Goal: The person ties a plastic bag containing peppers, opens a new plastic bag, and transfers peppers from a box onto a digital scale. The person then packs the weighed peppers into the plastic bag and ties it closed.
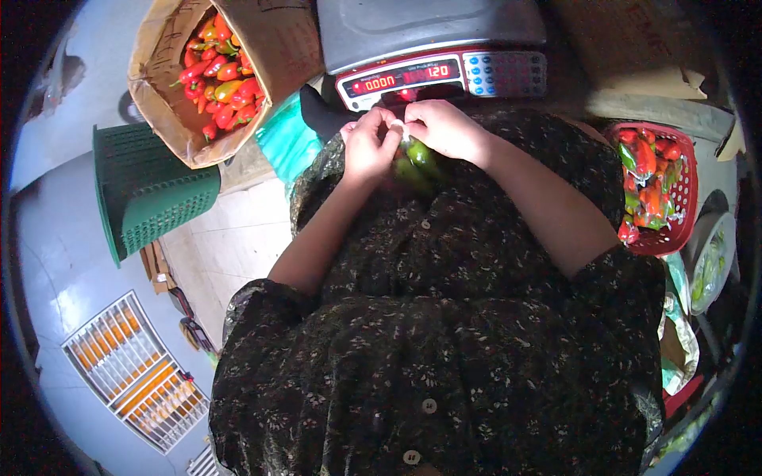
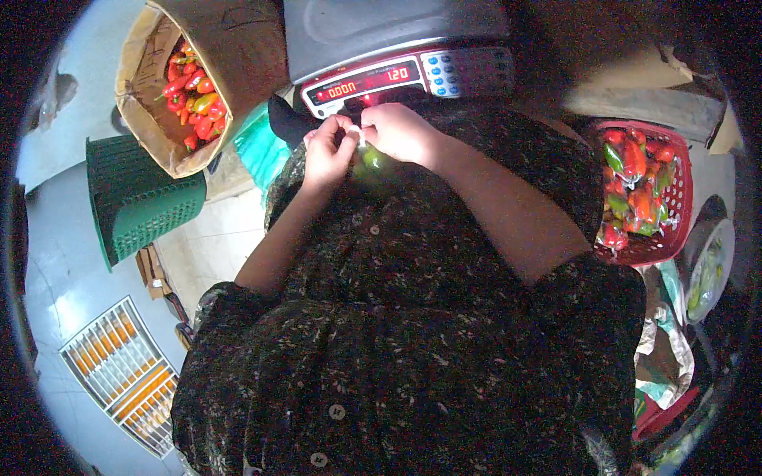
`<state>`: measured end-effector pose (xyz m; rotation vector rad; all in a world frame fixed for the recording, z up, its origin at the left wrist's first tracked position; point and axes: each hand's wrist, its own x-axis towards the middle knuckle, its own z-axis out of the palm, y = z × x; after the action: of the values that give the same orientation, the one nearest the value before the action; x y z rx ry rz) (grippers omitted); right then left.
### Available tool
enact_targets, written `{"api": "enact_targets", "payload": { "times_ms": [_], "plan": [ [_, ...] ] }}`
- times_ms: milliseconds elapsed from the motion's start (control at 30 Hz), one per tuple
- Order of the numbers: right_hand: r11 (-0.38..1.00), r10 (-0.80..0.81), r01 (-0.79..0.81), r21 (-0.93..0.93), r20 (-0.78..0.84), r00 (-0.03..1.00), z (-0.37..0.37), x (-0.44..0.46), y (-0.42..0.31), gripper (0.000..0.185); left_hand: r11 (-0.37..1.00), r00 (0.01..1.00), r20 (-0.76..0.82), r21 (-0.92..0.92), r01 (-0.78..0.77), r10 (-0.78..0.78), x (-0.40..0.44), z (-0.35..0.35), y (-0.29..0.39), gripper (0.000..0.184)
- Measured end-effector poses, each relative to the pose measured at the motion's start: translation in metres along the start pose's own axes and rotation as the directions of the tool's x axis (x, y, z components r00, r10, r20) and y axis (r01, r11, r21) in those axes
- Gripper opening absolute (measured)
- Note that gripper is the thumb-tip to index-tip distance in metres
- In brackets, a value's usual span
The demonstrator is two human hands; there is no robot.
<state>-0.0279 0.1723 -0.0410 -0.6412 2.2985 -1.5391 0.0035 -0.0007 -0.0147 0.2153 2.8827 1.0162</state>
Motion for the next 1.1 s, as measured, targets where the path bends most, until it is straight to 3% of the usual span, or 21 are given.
{"api": "enact_targets", "payload": {
  "times_ms": [200, 300, 400, 600, 800, 900, 1000, 1100],
  "plan": [
    [0.998, -0.046, 0.047, 0.045, -0.026, 0.999, 0.0, -0.002, -0.001, 0.017, 1.0, 1.0, -0.021, -0.02, -0.012, 0.012, 0.001, 0.002, -0.001, 0.011],
    [0.998, 0.009, -0.014, 0.055, 0.091, 0.996, -0.005, -0.001, -0.001, 0.017, 1.0, 0.999, -0.021, -0.01, -0.028, 0.027, 0.001, 0.003, -0.003, 0.011],
    [0.994, -0.111, 0.112, -0.013, 0.05, 0.993, 0.002, 0.001, 0.006, 0.015, 0.998, 0.996, -0.056, 0.0, -0.066, 0.066, 0.001, 0.004, -0.002, 0.01],
    [0.996, -0.083, 0.083, 0.031, 0.018, 0.996, 0.004, -0.001, 0.005, 0.015, 0.997, 0.996, -0.06, 0.016, -0.071, 0.071, 0.001, 0.004, -0.001, 0.01],
    [0.976, -0.182, 0.193, -0.102, 0.111, 0.977, -0.005, -0.003, 0.003, 0.015, 0.998, 0.997, -0.041, 0.036, -0.058, 0.059, 0.001, 0.004, 0.0, 0.01],
    [0.972, -0.168, 0.188, -0.144, 0.141, 0.976, -0.007, -0.004, 0.004, 0.018, 0.996, 0.996, -0.049, 0.04, -0.076, 0.078, 0.001, 0.007, -0.002, 0.01],
    [0.977, -0.159, 0.165, -0.133, 0.061, 0.985, -0.004, -0.004, 0.004, 0.021, 0.996, 0.996, -0.042, 0.037, -0.078, 0.08, 0.001, 0.005, -0.001, 0.011],
    [0.998, 0.023, -0.016, -0.052, 0.139, 0.99, -0.013, -0.001, -0.002, 0.025, 0.994, 0.994, -0.05, 0.044, -0.098, 0.1, 0.0, 0.004, 0.0, 0.012]
  ]
}}
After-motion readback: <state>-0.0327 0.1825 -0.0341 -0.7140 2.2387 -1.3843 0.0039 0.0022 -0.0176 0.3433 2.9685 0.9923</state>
